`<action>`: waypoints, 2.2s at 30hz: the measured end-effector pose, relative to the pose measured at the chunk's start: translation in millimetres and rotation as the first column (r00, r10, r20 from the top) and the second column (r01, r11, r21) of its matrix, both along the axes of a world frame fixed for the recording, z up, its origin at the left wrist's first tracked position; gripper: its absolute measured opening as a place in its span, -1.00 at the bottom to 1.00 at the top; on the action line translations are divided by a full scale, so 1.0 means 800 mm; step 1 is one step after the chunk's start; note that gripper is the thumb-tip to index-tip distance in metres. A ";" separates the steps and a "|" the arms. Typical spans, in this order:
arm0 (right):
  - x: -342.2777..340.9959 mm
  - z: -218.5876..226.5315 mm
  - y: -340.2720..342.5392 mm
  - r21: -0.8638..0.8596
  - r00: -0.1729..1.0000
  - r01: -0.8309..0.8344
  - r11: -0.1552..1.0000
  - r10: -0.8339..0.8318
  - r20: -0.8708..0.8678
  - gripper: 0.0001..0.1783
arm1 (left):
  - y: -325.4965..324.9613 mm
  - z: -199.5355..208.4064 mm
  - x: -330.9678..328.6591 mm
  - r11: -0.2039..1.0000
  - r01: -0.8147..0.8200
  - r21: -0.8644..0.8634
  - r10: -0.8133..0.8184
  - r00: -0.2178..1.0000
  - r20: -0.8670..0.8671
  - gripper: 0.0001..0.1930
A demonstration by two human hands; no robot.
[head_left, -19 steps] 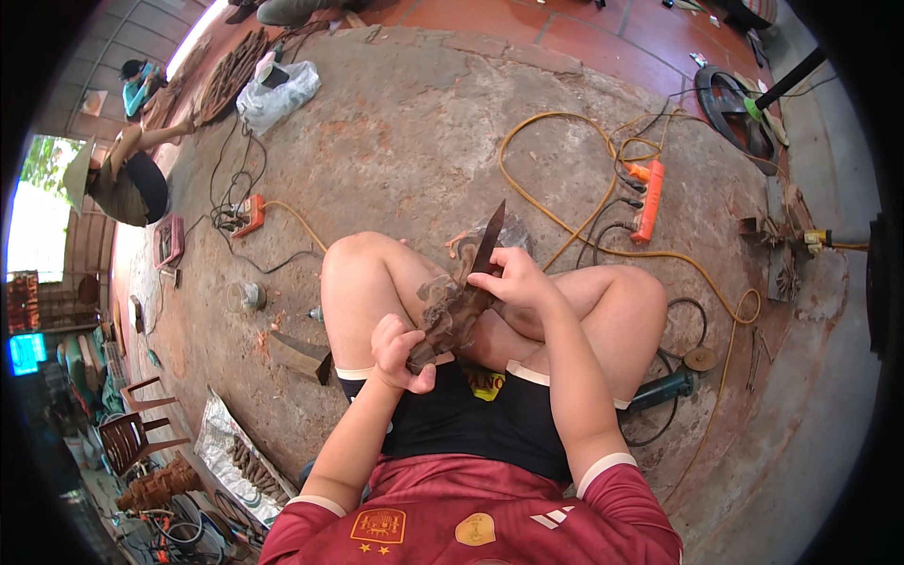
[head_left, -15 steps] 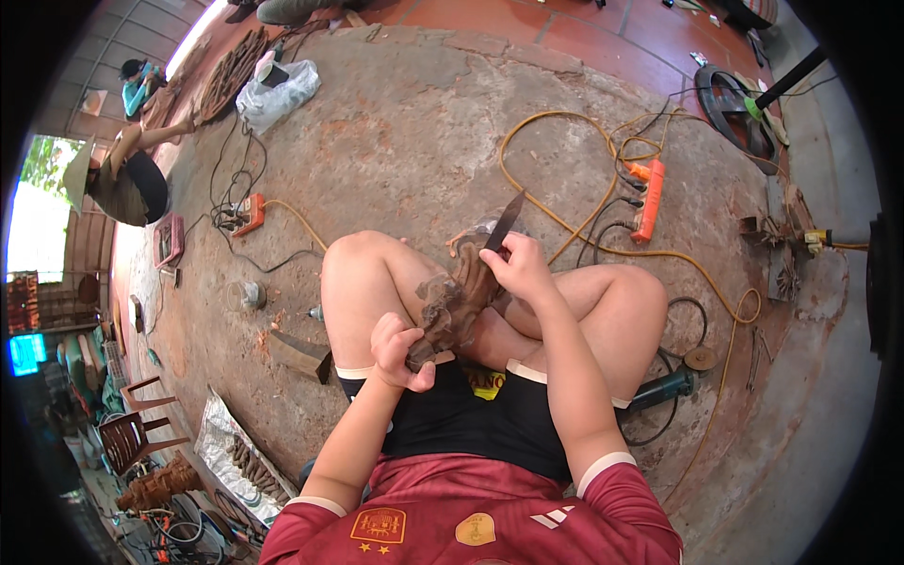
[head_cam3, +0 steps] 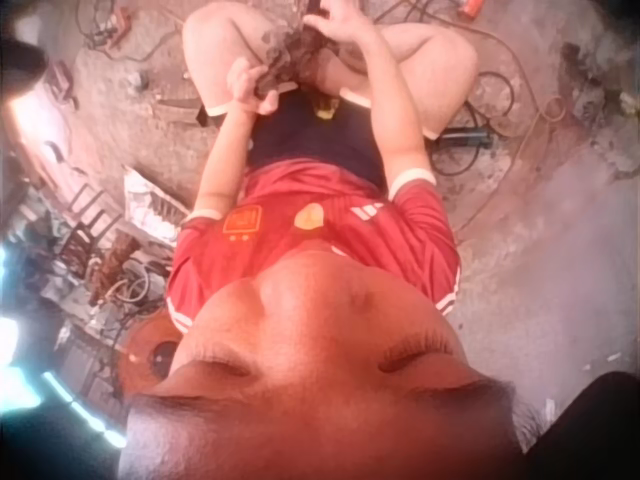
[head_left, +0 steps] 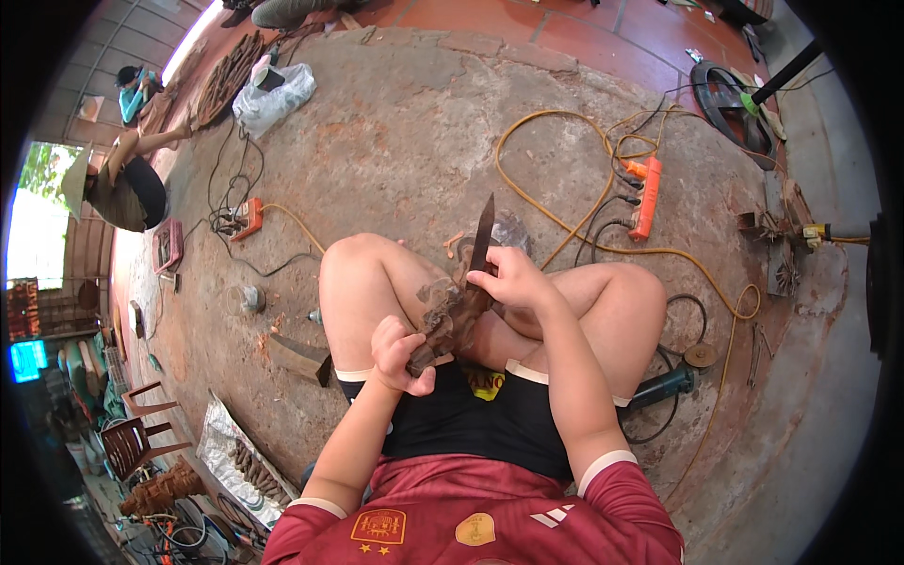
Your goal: The person sits cross-legged on the floor and carves a piece of wood using a knife. They hold the wood with their left hand and use the knife in their right hand to shape it. The person occasionally rotates the wood to work on different sides.
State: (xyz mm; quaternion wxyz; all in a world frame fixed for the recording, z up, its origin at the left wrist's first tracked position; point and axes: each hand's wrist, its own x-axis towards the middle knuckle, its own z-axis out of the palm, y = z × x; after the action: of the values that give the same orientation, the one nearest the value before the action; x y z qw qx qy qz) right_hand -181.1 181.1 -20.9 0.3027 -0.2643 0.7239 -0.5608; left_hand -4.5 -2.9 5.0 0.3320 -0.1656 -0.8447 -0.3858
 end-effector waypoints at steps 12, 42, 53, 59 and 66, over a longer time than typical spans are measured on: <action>-0.005 0.005 0.002 -0.014 1.000 0.009 1.000 -0.008 0.023 -0.73 | 0.000 -0.002 0.001 1.000 0.005 0.001 -0.005 1.000 0.005 -0.59; -0.012 0.008 0.003 0.066 0.989 0.045 0.997 -0.035 -0.146 -0.77 | -0.002 -0.004 0.000 1.000 0.012 0.001 -0.012 1.000 -0.005 -0.59; -0.010 0.007 -0.001 0.021 0.993 0.069 0.997 -0.066 -0.100 -0.69 | 0.000 0.000 0.002 1.000 0.004 -0.016 -0.004 1.000 0.007 -0.59; -0.014 -0.008 -0.006 0.122 0.929 0.336 0.934 -0.307 -0.207 -0.72 | 0.001 -0.003 -0.001 1.000 -0.009 0.005 0.009 1.000 -0.006 -0.59; -0.007 0.003 -0.004 0.162 0.972 0.234 0.959 -0.231 -0.038 -0.75 | 0.001 -0.002 0.000 1.000 0.006 -0.008 -0.006 1.000 -0.006 -0.59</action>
State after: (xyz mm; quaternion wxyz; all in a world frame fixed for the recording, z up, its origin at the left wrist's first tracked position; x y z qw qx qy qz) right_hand -186.4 178.1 -18.2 0.2490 -0.1567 0.7965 -0.5282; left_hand -4.4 -2.2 3.4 0.3327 -0.1706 -0.8449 -0.3827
